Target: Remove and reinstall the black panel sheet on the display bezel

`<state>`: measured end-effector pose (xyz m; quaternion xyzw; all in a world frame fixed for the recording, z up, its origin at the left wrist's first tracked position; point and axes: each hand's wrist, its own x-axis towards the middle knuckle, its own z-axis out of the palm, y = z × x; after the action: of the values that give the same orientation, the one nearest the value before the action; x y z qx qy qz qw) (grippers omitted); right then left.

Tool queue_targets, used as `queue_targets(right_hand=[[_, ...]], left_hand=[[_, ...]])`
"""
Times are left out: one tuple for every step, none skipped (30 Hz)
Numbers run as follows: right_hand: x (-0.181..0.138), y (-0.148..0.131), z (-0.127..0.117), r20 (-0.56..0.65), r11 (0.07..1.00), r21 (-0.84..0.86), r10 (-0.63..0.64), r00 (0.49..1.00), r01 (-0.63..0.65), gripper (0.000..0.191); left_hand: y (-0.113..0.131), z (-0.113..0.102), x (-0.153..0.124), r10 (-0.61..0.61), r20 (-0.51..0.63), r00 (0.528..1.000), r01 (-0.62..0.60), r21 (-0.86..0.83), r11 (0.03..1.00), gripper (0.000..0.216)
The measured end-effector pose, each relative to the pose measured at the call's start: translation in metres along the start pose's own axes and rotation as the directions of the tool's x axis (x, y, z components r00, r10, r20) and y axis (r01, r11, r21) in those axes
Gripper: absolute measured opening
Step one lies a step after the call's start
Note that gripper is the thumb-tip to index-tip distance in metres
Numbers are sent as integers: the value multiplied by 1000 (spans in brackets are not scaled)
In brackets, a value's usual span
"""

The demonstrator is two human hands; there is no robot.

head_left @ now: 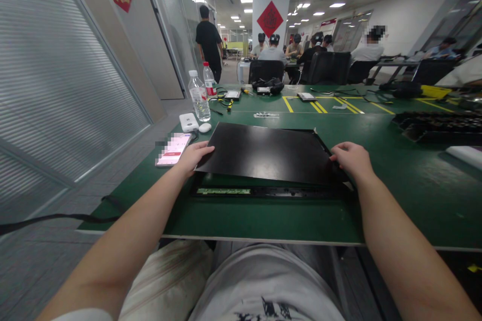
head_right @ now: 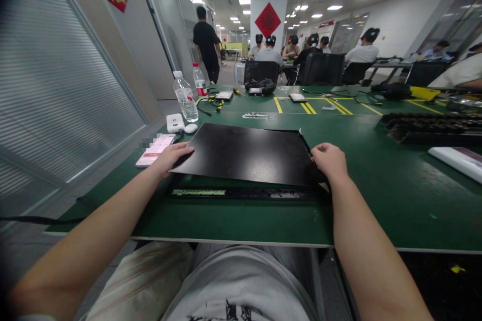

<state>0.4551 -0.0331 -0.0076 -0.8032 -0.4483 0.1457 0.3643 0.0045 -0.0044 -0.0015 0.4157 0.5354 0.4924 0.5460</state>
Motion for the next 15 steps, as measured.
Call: queue_targets(right_hand=[[0, 0, 0, -1, 1000, -5, -1, 1000, 1, 8], [0, 0, 0, 3, 1000, -12, -3, 1000, 3, 9], [0, 0, 0, 4, 1000, -21, -4, 1000, 4, 9], [1, 0, 0, 5, 1000, -29, -8, 1000, 8, 10], [1, 0, 0, 7, 999, -41, -12, 1000, 13, 11], [1, 0, 0, 7, 998, -56, -14, 1000, 14, 12], [1, -1, 0, 3, 997, -73, -15, 1000, 15, 14], [1, -1, 1, 1, 996, -91, -17, 1000, 17, 16], [1, -1, 1, 0, 994, -110, -17, 1000, 17, 18], [2, -1, 2, 1, 992, -129, -18, 1000, 18, 20], [3, -1, 2, 1, 989, -143, -22, 1000, 22, 21], [4, 0, 3, 3, 987, -156, -28, 1000, 28, 22], [5, 1, 3, 4, 985, -169, -33, 999, 34, 22], [6, 3, 4, 1, 983, -181, -41, 999, 40, 22], [7, 4, 4, -3, 980, -192, -51, 999, 49, 21]], left_hand=[[0, 0, 0, -1, -2, 1000, 1, -1, 1000, 25], [0, 0, 0, -1, -2, 1000, 1, -2, 1000, 25], [1, 0, -1, 0, 0, 1000, 0, -3, 1000, 24], [1, 0, 0, 3, 3, 1000, -3, -2, 1000, 23], [0, 0, 0, 5, 7, 1000, -5, 0, 1000, 23], [0, 0, 0, 7, 10, 1000, -7, 7, 1000, 23], [0, 0, 1, 7, 11, 1000, -8, 17, 1000, 23], [0, 0, 1, 7, 12, 1000, -7, 28, 1000, 22], [0, 0, 2, 5, 10, 1000, -5, 39, 999, 22], [-1, -1, 2, 4, 9, 1000, -4, 48, 999, 22], [-1, -1, 3, 4, 10, 1000, -4, 52, 999, 22], [-1, 0, 3, 4, 12, 1000, -5, 52, 999, 21], [-1, 0, 3, 3, 15, 1000, -4, 51, 999, 21], [-1, 0, 4, 2, 18, 1000, -3, 48, 999, 20], [-1, 0, 4, -1, 22, 1000, 0, 46, 999, 20]])
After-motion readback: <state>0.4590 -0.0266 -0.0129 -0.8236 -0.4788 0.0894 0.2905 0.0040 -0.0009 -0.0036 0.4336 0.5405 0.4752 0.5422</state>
